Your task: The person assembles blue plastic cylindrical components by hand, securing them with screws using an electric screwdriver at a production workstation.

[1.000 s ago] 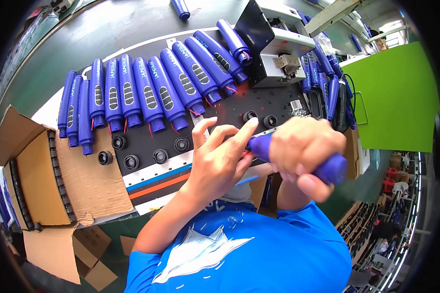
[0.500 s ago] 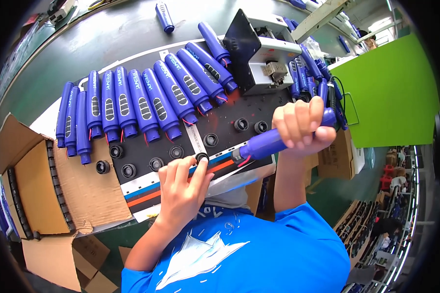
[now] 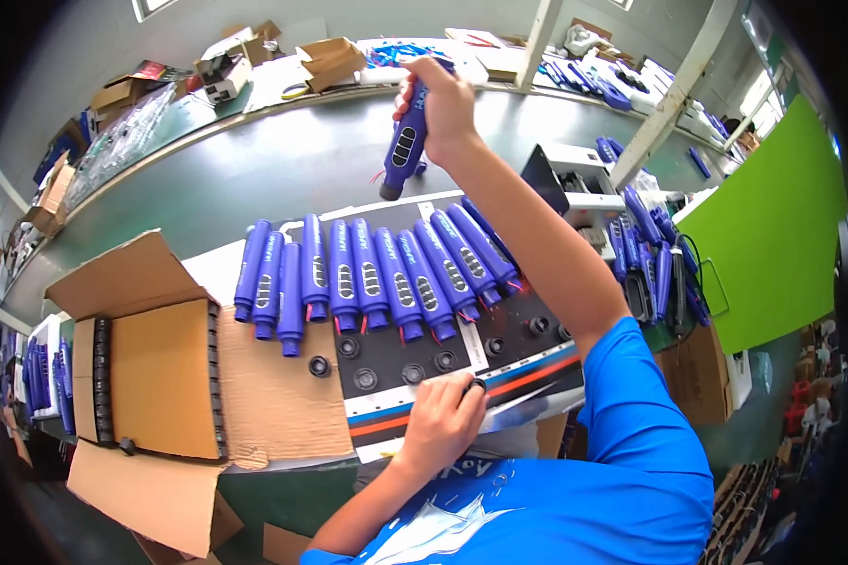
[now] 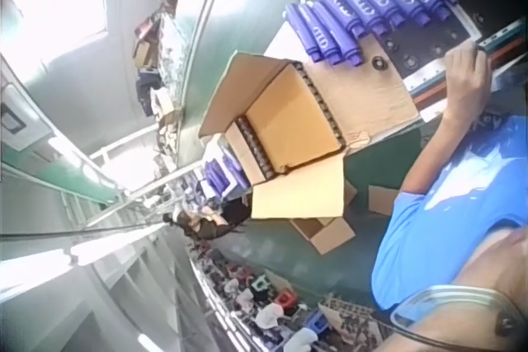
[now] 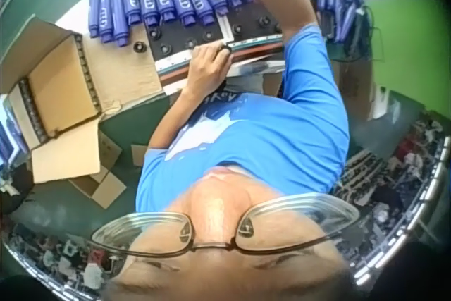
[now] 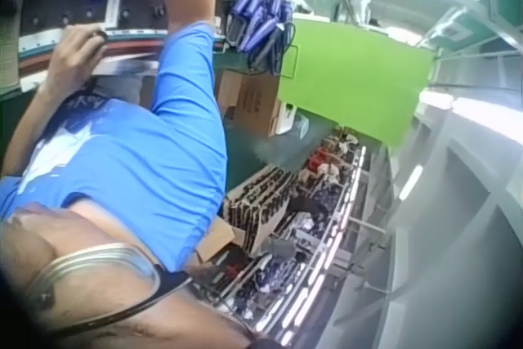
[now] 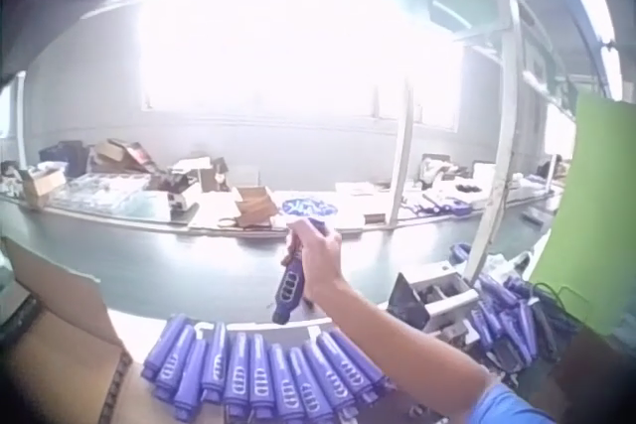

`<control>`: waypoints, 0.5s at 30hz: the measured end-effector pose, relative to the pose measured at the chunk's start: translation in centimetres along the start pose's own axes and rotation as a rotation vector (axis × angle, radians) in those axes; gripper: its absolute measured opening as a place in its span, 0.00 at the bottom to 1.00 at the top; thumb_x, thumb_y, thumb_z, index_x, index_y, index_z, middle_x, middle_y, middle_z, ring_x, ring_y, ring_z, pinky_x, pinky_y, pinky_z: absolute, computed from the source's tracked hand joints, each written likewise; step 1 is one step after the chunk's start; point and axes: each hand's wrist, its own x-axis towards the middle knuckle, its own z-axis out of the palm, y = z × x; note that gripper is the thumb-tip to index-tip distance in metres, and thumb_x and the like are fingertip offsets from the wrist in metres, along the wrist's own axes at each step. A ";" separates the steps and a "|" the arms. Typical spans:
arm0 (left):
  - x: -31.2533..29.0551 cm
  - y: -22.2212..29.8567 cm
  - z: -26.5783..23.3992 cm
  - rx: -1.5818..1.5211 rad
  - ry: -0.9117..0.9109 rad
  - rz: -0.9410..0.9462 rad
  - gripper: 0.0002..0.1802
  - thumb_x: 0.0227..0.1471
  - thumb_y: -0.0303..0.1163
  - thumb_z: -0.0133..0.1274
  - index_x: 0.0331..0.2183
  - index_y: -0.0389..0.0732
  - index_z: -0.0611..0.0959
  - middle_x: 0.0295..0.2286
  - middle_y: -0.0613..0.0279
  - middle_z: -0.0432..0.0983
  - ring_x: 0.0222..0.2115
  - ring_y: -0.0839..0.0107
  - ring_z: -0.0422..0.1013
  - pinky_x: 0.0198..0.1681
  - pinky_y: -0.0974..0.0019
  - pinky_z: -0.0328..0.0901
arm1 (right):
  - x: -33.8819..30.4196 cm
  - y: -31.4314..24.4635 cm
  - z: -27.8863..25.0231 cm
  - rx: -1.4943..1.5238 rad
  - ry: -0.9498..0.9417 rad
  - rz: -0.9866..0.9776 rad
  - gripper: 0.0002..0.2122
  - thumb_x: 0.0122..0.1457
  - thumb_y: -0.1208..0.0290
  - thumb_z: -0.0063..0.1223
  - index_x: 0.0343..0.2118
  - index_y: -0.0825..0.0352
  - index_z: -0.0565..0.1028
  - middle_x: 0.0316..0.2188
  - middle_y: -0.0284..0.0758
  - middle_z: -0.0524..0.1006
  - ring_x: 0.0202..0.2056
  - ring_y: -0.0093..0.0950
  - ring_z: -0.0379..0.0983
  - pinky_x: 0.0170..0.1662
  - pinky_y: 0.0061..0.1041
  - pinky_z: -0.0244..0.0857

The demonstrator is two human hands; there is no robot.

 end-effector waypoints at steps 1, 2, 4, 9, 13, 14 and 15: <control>0.1 -0.1 0.0 -0.003 0.001 0.003 0.11 0.49 0.29 0.61 0.35 0.36 0.79 0.38 0.54 0.75 0.38 0.58 0.73 0.41 0.59 0.65 | 0.7 0.6 1.5 -0.031 -0.039 -0.153 0.12 0.51 0.71 0.59 0.17 0.68 0.70 0.13 0.33 0.70 0.12 0.23 0.66 0.17 0.23 0.63; 0.2 -0.1 0.2 -0.004 -0.001 0.001 0.11 0.49 0.29 0.61 0.35 0.36 0.79 0.38 0.55 0.74 0.38 0.58 0.73 0.41 0.59 0.65 | 1.3 1.8 1.9 -0.206 -0.099 -0.252 0.12 0.51 0.70 0.60 0.16 0.68 0.71 0.12 0.32 0.71 0.12 0.21 0.68 0.17 0.22 0.62; 0.3 -0.3 0.1 -0.024 -0.003 0.002 0.10 0.49 0.28 0.61 0.34 0.36 0.79 0.38 0.55 0.75 0.38 0.59 0.73 0.41 0.60 0.65 | 1.4 4.4 1.7 -0.367 -0.135 -0.257 0.11 0.51 0.71 0.58 0.16 0.68 0.72 0.12 0.30 0.72 0.13 0.20 0.69 0.18 0.21 0.63; 0.2 -0.6 -0.4 -0.013 0.010 -0.001 0.13 0.45 0.26 0.63 0.35 0.37 0.80 0.37 0.56 0.76 0.36 0.59 0.73 0.40 0.59 0.65 | -0.3 10.0 -0.8 -0.416 -0.083 -0.056 0.11 0.50 0.72 0.58 0.14 0.67 0.72 0.11 0.31 0.73 0.13 0.19 0.70 0.18 0.21 0.64; 0.5 -0.9 -0.4 -0.042 -0.004 0.005 0.15 0.45 0.26 0.62 0.38 0.36 0.80 0.37 0.56 0.76 0.37 0.59 0.73 0.41 0.61 0.66 | 3.4 10.4 1.2 -0.456 0.073 0.002 0.08 0.48 0.74 0.60 0.22 0.70 0.71 0.17 0.34 0.74 0.17 0.23 0.72 0.22 0.24 0.67; 0.2 -1.1 -0.4 -0.048 -0.028 -0.014 0.17 0.48 0.27 0.60 0.42 0.34 0.80 0.38 0.54 0.75 0.38 0.59 0.72 0.42 0.60 0.66 | 4.7 11.2 2.3 -0.477 0.156 0.025 0.09 0.47 0.75 0.61 0.25 0.71 0.71 0.20 0.36 0.75 0.20 0.24 0.72 0.24 0.25 0.68; 0.3 -0.9 -0.3 -0.061 -0.032 -0.009 0.17 0.49 0.27 0.59 0.43 0.33 0.79 0.39 0.54 0.75 0.39 0.59 0.72 0.43 0.60 0.66 | 6.8 12.6 1.7 -0.503 0.228 0.093 0.14 0.44 0.72 0.63 0.30 0.74 0.69 0.28 0.43 0.76 0.28 0.30 0.75 0.30 0.30 0.70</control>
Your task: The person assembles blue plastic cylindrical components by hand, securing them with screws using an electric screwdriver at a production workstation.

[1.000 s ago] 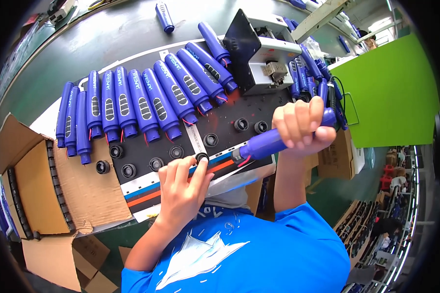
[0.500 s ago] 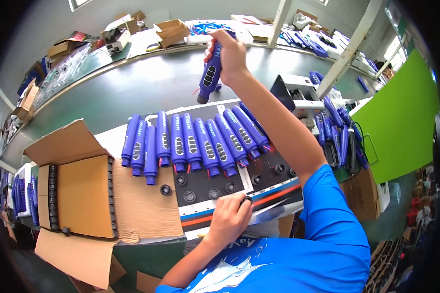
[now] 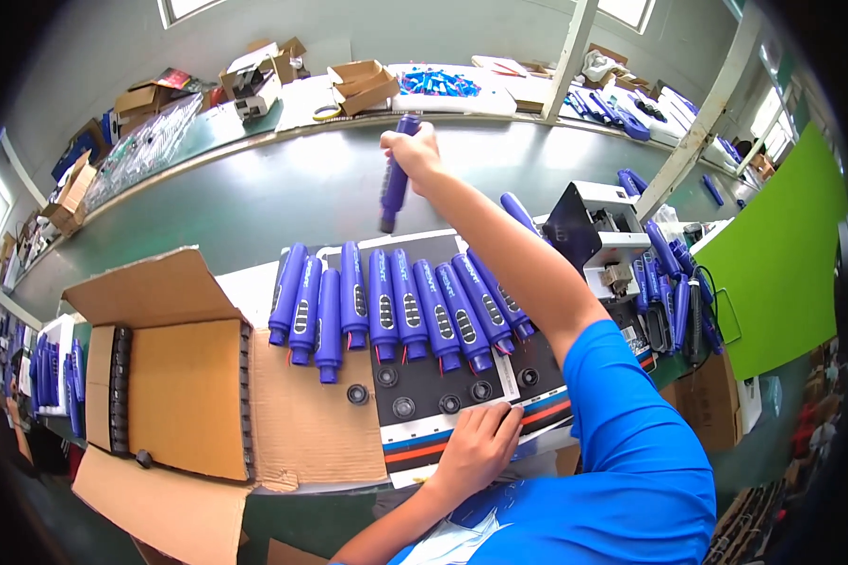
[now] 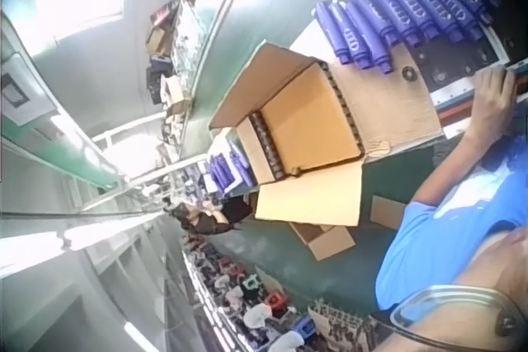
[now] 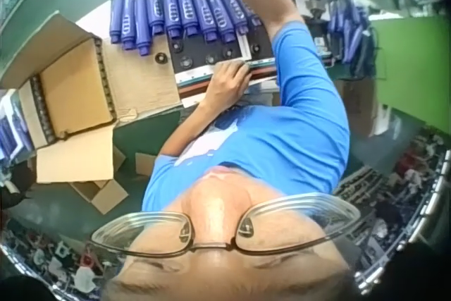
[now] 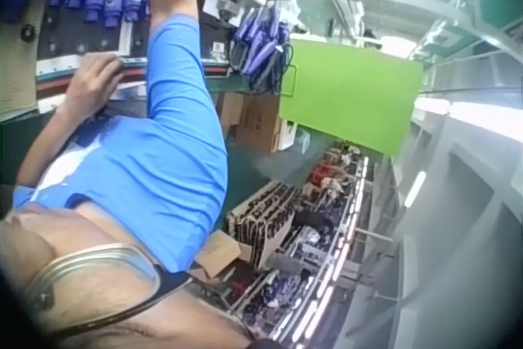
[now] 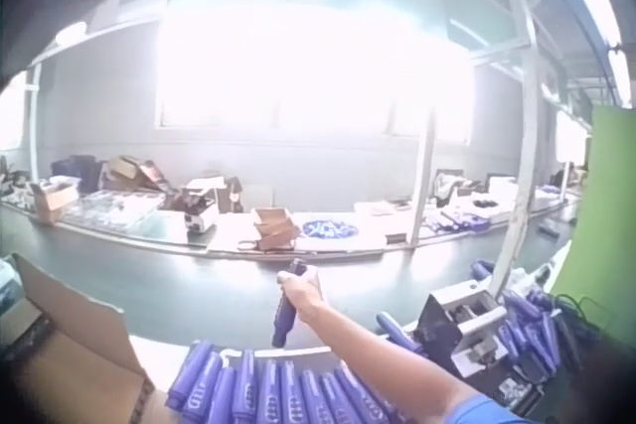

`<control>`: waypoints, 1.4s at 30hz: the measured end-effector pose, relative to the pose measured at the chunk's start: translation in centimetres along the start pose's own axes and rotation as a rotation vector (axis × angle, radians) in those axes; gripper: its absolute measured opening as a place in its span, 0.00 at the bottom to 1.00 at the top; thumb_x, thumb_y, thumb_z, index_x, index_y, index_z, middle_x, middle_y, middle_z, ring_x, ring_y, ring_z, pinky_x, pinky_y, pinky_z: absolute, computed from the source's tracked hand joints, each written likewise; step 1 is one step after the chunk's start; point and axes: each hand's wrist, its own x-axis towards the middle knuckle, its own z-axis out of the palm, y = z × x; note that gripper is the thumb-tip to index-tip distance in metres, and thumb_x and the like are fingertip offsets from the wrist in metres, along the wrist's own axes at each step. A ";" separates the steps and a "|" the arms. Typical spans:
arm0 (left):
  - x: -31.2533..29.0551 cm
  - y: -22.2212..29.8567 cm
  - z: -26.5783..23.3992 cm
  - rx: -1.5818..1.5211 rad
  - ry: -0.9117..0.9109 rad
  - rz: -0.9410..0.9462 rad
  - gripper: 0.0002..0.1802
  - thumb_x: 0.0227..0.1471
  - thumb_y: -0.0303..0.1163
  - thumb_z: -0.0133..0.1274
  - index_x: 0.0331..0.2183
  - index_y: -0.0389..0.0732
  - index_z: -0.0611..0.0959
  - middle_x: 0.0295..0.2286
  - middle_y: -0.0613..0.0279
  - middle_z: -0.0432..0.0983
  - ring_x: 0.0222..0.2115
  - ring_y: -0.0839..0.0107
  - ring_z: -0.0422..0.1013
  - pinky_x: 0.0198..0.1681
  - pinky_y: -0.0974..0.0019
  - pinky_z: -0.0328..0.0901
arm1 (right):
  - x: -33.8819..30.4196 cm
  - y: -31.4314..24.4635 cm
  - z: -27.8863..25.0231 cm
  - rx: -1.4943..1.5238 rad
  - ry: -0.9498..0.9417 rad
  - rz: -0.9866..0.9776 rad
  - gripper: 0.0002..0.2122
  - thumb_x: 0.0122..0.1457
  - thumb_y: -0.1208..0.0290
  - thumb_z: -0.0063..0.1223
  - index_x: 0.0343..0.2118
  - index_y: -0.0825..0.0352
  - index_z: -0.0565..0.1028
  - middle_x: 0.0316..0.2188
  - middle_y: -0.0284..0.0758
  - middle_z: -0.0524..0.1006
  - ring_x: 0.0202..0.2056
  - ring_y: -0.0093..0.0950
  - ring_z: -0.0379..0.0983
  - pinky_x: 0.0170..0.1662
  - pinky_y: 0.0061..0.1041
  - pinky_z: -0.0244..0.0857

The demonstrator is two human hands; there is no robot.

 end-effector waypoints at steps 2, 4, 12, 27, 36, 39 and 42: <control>0.4 0.4 0.3 -0.026 -0.015 0.039 0.18 0.50 0.28 0.59 0.44 0.33 0.79 0.39 0.54 0.74 0.39 0.59 0.72 0.43 0.60 0.66 | 5.1 4.1 0.5 -0.120 0.048 0.186 0.17 0.47 0.68 0.62 0.35 0.75 0.71 0.32 0.45 0.77 0.33 0.37 0.76 0.41 0.36 0.71; 0.4 0.6 0.4 -0.045 0.011 0.032 0.20 0.47 0.27 0.62 0.44 0.34 0.79 0.40 0.54 0.75 0.38 0.58 0.73 0.42 0.59 0.67 | 6.1 5.5 0.0 -0.472 0.002 0.019 0.20 0.55 0.62 0.57 0.41 0.76 0.74 0.33 0.48 0.78 0.36 0.43 0.77 0.46 0.42 0.70; 0.0 0.5 0.6 0.000 0.016 -0.013 0.21 0.47 0.28 0.62 0.44 0.33 0.79 0.39 0.54 0.76 0.38 0.58 0.73 0.41 0.60 0.67 | 2.5 6.9 -6.7 -1.337 0.078 -0.101 0.16 0.55 0.65 0.54 0.45 0.67 0.79 0.47 0.45 0.77 0.49 0.45 0.75 0.53 0.42 0.69; 0.9 0.6 0.6 0.009 -0.036 -0.011 0.19 0.48 0.28 0.61 0.43 0.33 0.80 0.37 0.54 0.75 0.38 0.59 0.73 0.40 0.58 0.65 | -1.3 -9.6 -19.1 -1.510 -0.241 -0.040 0.23 0.55 0.53 0.53 0.43 0.70 0.80 0.43 0.48 0.80 0.47 0.42 0.77 0.51 0.36 0.70; 0.5 0.8 0.6 0.055 -0.082 -0.044 0.21 0.45 0.26 0.63 0.43 0.33 0.80 0.38 0.52 0.76 0.38 0.55 0.72 0.42 0.55 0.64 | -11.7 -17.3 -40.6 -1.261 0.231 -0.167 0.24 0.55 0.52 0.59 0.47 0.68 0.78 0.38 0.42 0.82 0.40 0.34 0.79 0.46 0.33 0.70; 0.9 0.9 1.0 0.055 -0.108 -0.024 0.21 0.46 0.26 0.63 0.44 0.33 0.80 0.38 0.52 0.76 0.38 0.55 0.72 0.42 0.55 0.63 | -15.1 -13.5 -49.1 -1.382 0.482 0.049 0.21 0.56 0.57 0.60 0.46 0.70 0.79 0.38 0.41 0.82 0.38 0.30 0.79 0.45 0.30 0.70; 1.1 1.1 0.9 0.072 -0.128 -0.017 0.21 0.45 0.26 0.63 0.44 0.33 0.80 0.38 0.52 0.76 0.38 0.54 0.72 0.42 0.54 0.64 | -20.1 -9.1 -54.1 -1.166 0.555 0.049 0.24 0.52 0.55 0.62 0.46 0.70 0.79 0.38 0.47 0.82 0.40 0.39 0.80 0.46 0.34 0.70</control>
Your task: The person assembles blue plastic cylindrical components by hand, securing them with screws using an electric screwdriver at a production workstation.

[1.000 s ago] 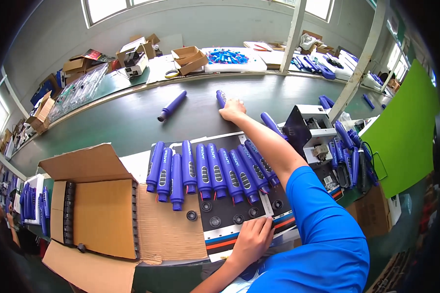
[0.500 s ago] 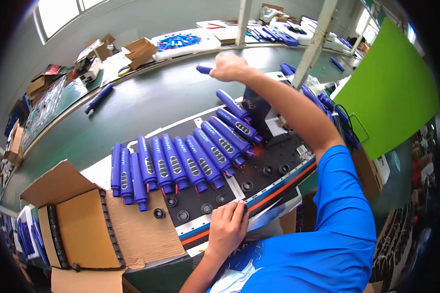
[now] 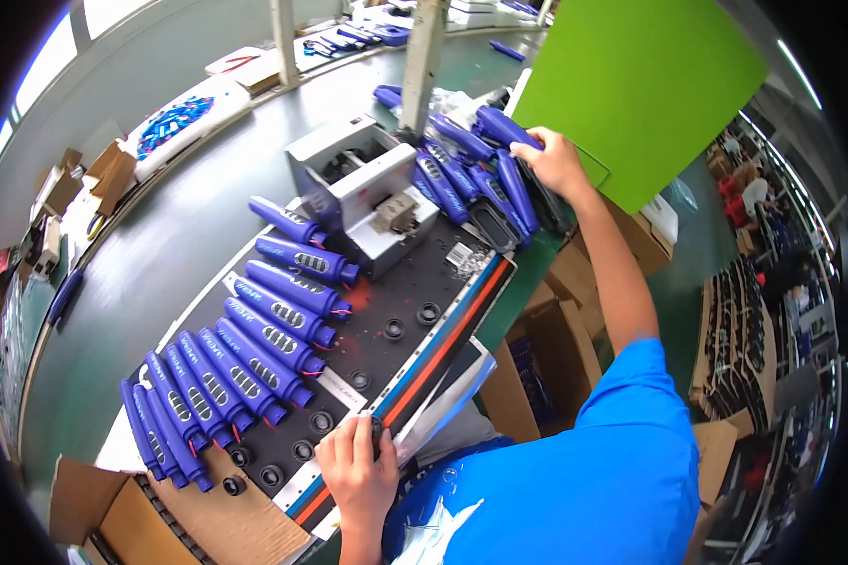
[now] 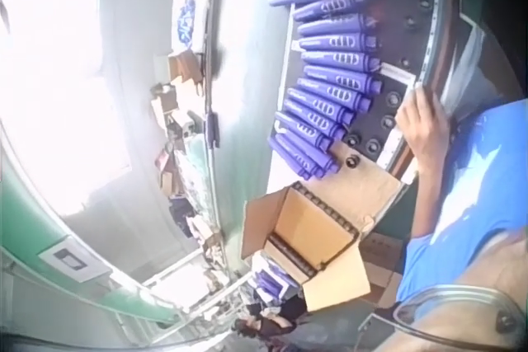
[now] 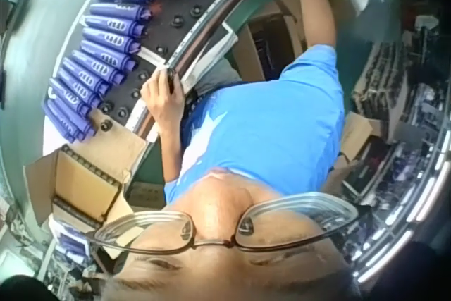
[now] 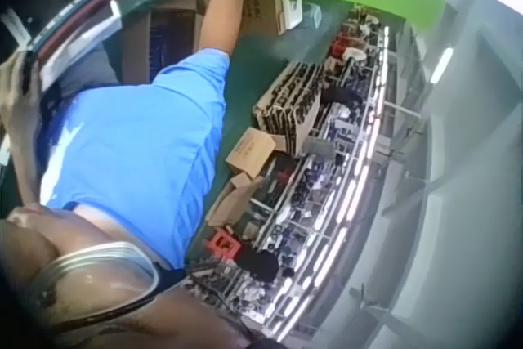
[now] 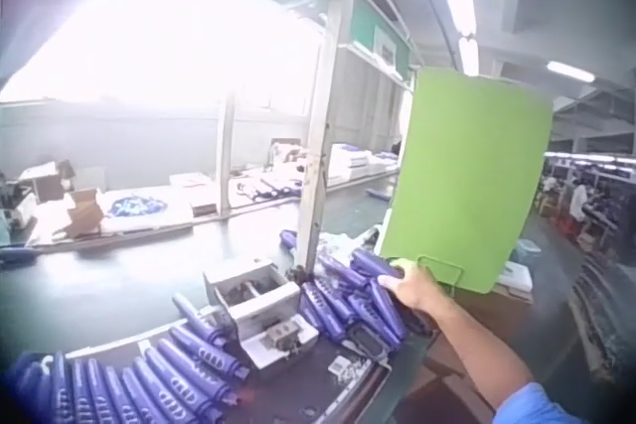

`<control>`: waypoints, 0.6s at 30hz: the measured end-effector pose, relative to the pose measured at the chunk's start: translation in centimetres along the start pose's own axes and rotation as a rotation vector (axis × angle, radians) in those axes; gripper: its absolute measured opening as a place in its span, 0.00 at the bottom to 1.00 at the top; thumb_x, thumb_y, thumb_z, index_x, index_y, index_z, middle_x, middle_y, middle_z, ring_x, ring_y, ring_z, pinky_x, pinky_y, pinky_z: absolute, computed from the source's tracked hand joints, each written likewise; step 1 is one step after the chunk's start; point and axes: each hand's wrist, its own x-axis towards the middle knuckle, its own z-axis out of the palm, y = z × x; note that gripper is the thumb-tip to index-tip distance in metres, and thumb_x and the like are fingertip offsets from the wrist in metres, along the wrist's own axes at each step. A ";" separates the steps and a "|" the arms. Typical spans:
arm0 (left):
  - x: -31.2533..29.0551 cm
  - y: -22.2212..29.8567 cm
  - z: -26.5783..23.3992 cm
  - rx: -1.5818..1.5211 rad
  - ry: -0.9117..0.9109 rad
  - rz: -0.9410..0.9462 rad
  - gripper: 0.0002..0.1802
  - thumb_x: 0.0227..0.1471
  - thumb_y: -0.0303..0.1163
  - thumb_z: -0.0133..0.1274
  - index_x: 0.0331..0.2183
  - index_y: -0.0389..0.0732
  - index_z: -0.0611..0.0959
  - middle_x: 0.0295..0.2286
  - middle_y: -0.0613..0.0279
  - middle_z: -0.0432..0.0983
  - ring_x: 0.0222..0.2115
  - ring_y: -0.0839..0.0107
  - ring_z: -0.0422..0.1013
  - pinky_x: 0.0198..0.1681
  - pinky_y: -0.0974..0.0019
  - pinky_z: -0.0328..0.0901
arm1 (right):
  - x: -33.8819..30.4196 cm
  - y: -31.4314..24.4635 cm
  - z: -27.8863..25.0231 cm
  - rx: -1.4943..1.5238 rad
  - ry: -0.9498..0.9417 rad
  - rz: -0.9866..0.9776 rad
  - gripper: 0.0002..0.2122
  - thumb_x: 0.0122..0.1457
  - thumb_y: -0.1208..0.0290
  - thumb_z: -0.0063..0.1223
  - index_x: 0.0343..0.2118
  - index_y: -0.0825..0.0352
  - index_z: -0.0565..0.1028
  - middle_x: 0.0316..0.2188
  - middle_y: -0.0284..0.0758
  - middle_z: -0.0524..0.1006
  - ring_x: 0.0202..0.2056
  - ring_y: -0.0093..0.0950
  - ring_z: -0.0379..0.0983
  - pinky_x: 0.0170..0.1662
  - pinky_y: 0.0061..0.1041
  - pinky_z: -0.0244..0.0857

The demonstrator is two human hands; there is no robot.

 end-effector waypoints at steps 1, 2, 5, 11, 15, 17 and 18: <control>0.1 0.1 0.0 0.018 0.011 0.001 0.21 0.45 0.26 0.63 0.43 0.33 0.80 0.39 0.52 0.76 0.38 0.54 0.72 0.42 0.54 0.64 | -1.7 1.9 0.3 0.040 0.082 0.028 0.23 0.52 0.56 0.62 0.45 0.70 0.79 0.38 0.47 0.82 0.40 0.38 0.80 0.46 0.34 0.70; 0.0 0.1 0.1 0.027 0.011 -0.019 0.20 0.44 0.25 0.63 0.42 0.33 0.81 0.39 0.51 0.76 0.39 0.52 0.72 0.43 0.53 0.64 | -3.2 2.8 0.1 0.080 0.095 0.053 0.23 0.52 0.57 0.63 0.45 0.70 0.79 0.38 0.46 0.82 0.40 0.38 0.80 0.46 0.33 0.70; 0.2 0.2 0.4 0.031 -0.010 -0.034 0.19 0.44 0.25 0.62 0.42 0.33 0.80 0.39 0.50 0.76 0.39 0.51 0.71 0.44 0.53 0.64 | -5.6 6.2 1.2 0.164 0.154 0.188 0.23 0.52 0.57 0.63 0.45 0.69 0.79 0.38 0.45 0.82 0.41 0.38 0.80 0.46 0.32 0.71; 0.1 0.4 0.1 0.062 -0.048 0.009 0.21 0.45 0.25 0.62 0.44 0.33 0.80 0.40 0.50 0.76 0.39 0.51 0.70 0.44 0.53 0.64 | -4.5 1.4 5.5 0.078 0.068 0.069 0.23 0.52 0.54 0.62 0.45 0.66 0.79 0.38 0.47 0.82 0.41 0.43 0.80 0.47 0.36 0.72; 0.0 0.4 0.1 0.043 -0.002 0.012 0.21 0.45 0.26 0.64 0.44 0.35 0.80 0.38 0.53 0.77 0.37 0.54 0.72 0.42 0.55 0.64 | -2.3 -0.6 8.2 -0.176 0.120 -0.092 0.20 0.54 0.55 0.59 0.44 0.65 0.80 0.41 0.45 0.81 0.45 0.45 0.77 0.50 0.41 0.69; 0.0 0.4 0.1 0.027 0.038 -0.004 0.22 0.43 0.27 0.67 0.42 0.35 0.80 0.37 0.54 0.78 0.36 0.55 0.73 0.40 0.56 0.64 | -2.6 -2.5 8.3 -0.161 0.285 -0.299 0.14 0.53 0.62 0.59 0.38 0.65 0.80 0.39 0.41 0.80 0.43 0.43 0.75 0.48 0.41 0.67; -0.1 0.4 0.2 0.012 0.048 -0.027 0.21 0.43 0.28 0.67 0.42 0.35 0.80 0.37 0.54 0.78 0.35 0.55 0.73 0.40 0.56 0.65 | -2.9 -4.7 8.2 -0.089 0.329 -0.393 0.11 0.53 0.65 0.59 0.37 0.66 0.80 0.38 0.41 0.80 0.42 0.42 0.75 0.47 0.40 0.67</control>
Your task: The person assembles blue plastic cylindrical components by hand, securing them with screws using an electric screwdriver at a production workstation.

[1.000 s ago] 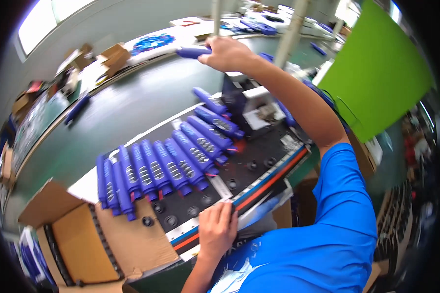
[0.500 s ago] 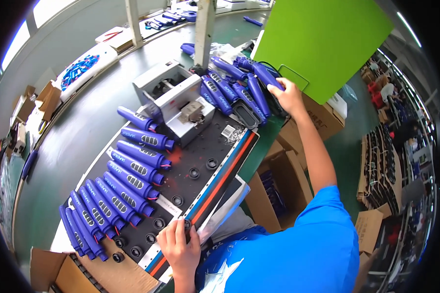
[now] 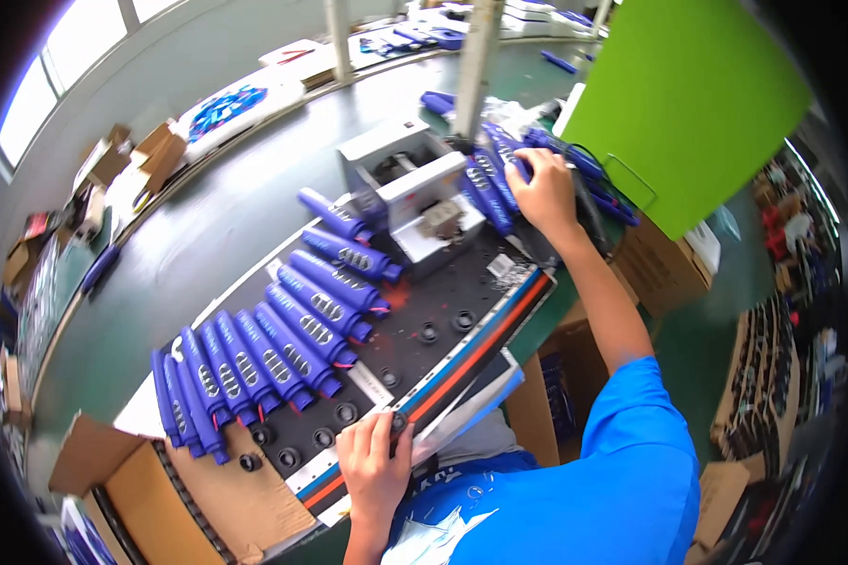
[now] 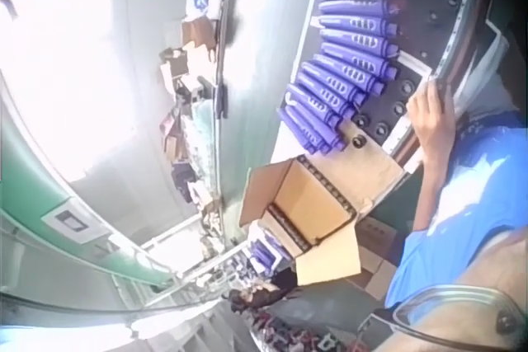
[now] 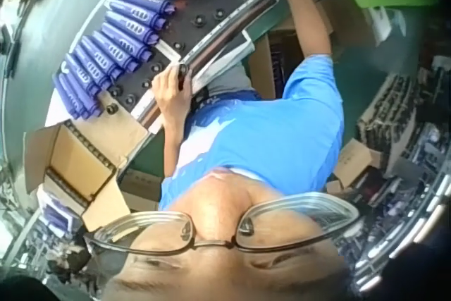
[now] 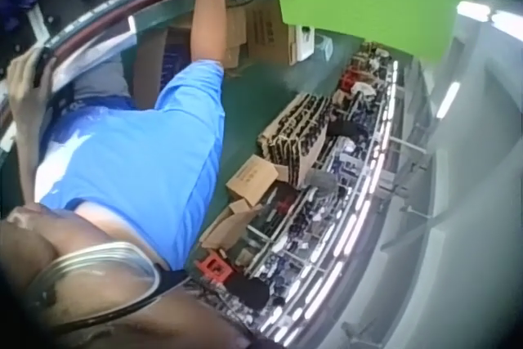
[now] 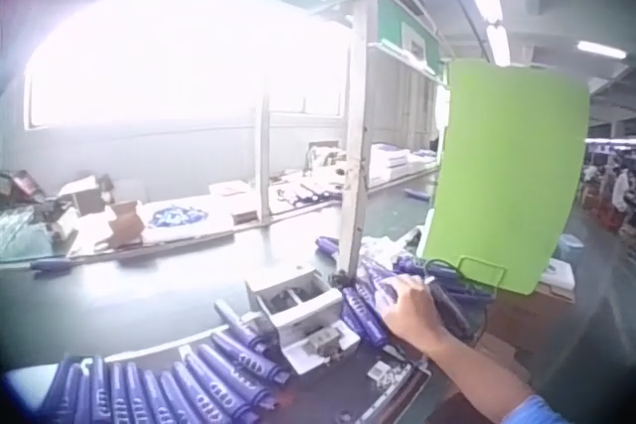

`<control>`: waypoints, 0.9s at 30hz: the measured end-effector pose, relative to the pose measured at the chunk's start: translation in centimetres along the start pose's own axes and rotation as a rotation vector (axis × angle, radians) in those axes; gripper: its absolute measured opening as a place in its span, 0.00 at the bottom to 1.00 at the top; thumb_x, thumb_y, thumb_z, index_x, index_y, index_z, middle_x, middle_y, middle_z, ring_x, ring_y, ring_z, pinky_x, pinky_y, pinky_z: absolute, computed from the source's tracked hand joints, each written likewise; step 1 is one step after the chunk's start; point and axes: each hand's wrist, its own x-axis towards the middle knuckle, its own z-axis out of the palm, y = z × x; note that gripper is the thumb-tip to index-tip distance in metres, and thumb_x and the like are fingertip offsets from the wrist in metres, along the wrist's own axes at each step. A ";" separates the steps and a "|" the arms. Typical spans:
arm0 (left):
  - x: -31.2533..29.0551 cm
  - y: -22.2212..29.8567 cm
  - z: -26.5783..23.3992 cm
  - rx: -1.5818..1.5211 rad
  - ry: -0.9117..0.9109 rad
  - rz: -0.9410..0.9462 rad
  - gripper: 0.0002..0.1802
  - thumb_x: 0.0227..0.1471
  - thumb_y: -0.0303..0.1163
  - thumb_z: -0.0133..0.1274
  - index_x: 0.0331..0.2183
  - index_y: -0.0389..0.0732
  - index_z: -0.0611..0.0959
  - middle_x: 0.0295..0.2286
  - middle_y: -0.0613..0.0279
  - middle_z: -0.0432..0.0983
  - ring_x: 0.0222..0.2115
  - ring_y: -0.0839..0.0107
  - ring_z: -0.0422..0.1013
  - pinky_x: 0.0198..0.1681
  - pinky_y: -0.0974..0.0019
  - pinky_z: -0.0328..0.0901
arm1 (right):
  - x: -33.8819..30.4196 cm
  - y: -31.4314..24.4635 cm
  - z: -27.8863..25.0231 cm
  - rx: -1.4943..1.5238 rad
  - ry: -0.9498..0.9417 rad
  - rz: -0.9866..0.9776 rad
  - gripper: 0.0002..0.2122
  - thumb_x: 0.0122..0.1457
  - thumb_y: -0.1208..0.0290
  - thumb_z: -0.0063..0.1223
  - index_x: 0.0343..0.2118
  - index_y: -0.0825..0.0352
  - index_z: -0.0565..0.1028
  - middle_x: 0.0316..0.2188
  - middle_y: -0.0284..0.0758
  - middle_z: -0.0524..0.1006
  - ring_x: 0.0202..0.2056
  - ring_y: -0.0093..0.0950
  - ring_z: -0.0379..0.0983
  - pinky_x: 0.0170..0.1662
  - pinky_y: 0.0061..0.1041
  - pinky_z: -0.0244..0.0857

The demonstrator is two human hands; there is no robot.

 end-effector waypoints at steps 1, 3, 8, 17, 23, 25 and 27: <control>0.1 -0.1 0.1 -0.022 0.007 -0.020 0.21 0.43 0.29 0.67 0.41 0.35 0.80 0.37 0.54 0.78 0.35 0.55 0.72 0.39 0.56 0.65 | 0.6 -2.0 -0.7 0.069 0.062 -0.074 0.09 0.53 0.68 0.59 0.36 0.66 0.80 0.37 0.40 0.80 0.41 0.42 0.75 0.47 0.39 0.67; 0.1 -0.4 0.0 -0.059 0.015 -0.036 0.20 0.44 0.29 0.67 0.40 0.34 0.80 0.36 0.53 0.77 0.34 0.55 0.72 0.39 0.57 0.65 | 1.4 -7.3 -2.3 0.218 0.081 -0.221 0.06 0.53 0.73 0.58 0.34 0.66 0.79 0.34 0.40 0.80 0.39 0.41 0.75 0.45 0.38 0.68; 0.2 -0.9 -0.5 -0.099 0.018 -0.036 0.21 0.45 0.27 0.66 0.42 0.32 0.80 0.38 0.51 0.77 0.35 0.55 0.72 0.39 0.58 0.65 | -1.8 -15.7 -4.6 0.510 -0.363 -0.561 0.05 0.51 0.74 0.61 0.31 0.67 0.78 0.29 0.38 0.78 0.33 0.38 0.75 0.39 0.34 0.70; 0.0 -1.3 -0.5 -0.181 0.020 -0.090 0.20 0.43 0.26 0.65 0.41 0.33 0.80 0.36 0.53 0.76 0.35 0.57 0.71 0.38 0.58 0.64 | -9.9 -14.8 -5.9 0.273 -0.722 -0.640 0.14 0.44 0.70 0.69 0.35 0.62 0.80 0.34 0.30 0.78 0.39 0.32 0.72 0.45 0.33 0.62; -0.1 -1.3 -0.3 -0.165 0.024 -0.104 0.22 0.42 0.28 0.69 0.39 0.33 0.80 0.36 0.51 0.77 0.34 0.55 0.71 0.37 0.57 0.66 | -10.3 -16.5 -7.4 0.442 -0.896 -0.613 0.14 0.44 0.66 0.71 0.34 0.62 0.80 0.34 0.30 0.78 0.39 0.31 0.73 0.45 0.31 0.62; -0.1 -1.2 -0.1 -0.134 0.046 -0.117 0.22 0.41 0.29 0.69 0.39 0.32 0.80 0.36 0.51 0.77 0.34 0.55 0.71 0.37 0.57 0.66 | -10.3 -16.7 -7.3 0.480 -0.857 -0.602 0.12 0.49 0.63 0.68 0.33 0.64 0.79 0.33 0.32 0.78 0.39 0.33 0.73 0.45 0.34 0.63; -0.2 -1.1 -0.1 -0.141 0.043 -0.115 0.22 0.42 0.29 0.69 0.39 0.32 0.80 0.36 0.51 0.77 0.34 0.54 0.72 0.38 0.57 0.66 | -9.4 -17.3 -5.9 0.608 -0.737 -0.533 0.10 0.50 0.69 0.68 0.33 0.66 0.80 0.31 0.35 0.79 0.35 0.35 0.75 0.41 0.33 0.68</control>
